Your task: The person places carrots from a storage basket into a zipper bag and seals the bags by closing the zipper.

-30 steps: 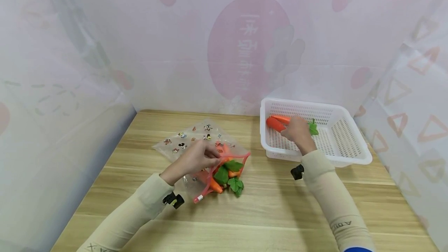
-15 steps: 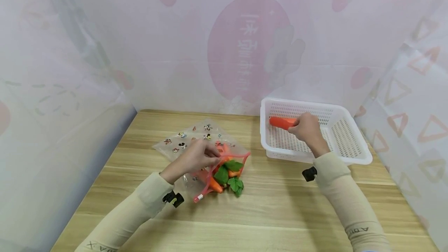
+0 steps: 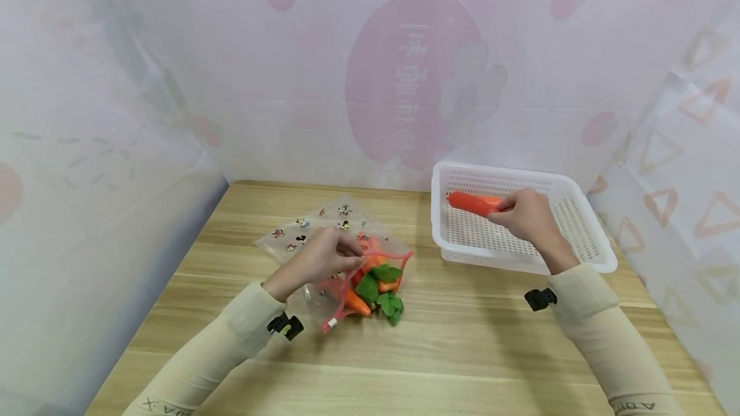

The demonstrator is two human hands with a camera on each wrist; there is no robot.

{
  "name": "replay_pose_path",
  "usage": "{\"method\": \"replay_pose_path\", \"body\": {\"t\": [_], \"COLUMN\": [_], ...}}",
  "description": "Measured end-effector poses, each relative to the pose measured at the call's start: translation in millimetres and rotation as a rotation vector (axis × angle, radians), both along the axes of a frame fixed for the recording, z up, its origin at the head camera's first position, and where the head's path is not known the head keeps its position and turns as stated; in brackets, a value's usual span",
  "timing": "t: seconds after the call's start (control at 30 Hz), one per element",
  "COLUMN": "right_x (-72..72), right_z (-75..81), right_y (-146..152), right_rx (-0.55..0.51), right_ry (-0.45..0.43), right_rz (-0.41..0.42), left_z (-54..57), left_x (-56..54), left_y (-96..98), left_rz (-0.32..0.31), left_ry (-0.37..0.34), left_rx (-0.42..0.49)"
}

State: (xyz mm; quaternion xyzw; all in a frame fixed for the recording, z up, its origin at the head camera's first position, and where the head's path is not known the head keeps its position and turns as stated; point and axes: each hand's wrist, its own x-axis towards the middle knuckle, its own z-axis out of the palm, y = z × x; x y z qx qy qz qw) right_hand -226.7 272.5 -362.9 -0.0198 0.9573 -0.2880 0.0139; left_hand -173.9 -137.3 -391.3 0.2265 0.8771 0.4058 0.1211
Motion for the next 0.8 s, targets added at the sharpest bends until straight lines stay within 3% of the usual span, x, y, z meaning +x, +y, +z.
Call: {"method": "replay_pose_path", "body": {"t": [0.53,0.8], "right_x": [30.0,42.0], "right_z": [23.3,35.4], "right_y": [6.5,10.5], "right_rx": [-0.024,-0.052], "right_ry": [-0.034,-0.001], "right_rz": [0.069,0.087], "left_z": [4.4,3.6], "left_x": [-1.0,-3.2], "left_y": [-2.9,-2.2], "left_rz": [0.020,0.008], "left_ry": [0.013,0.026], "left_rx": [-0.029,-0.026]}}
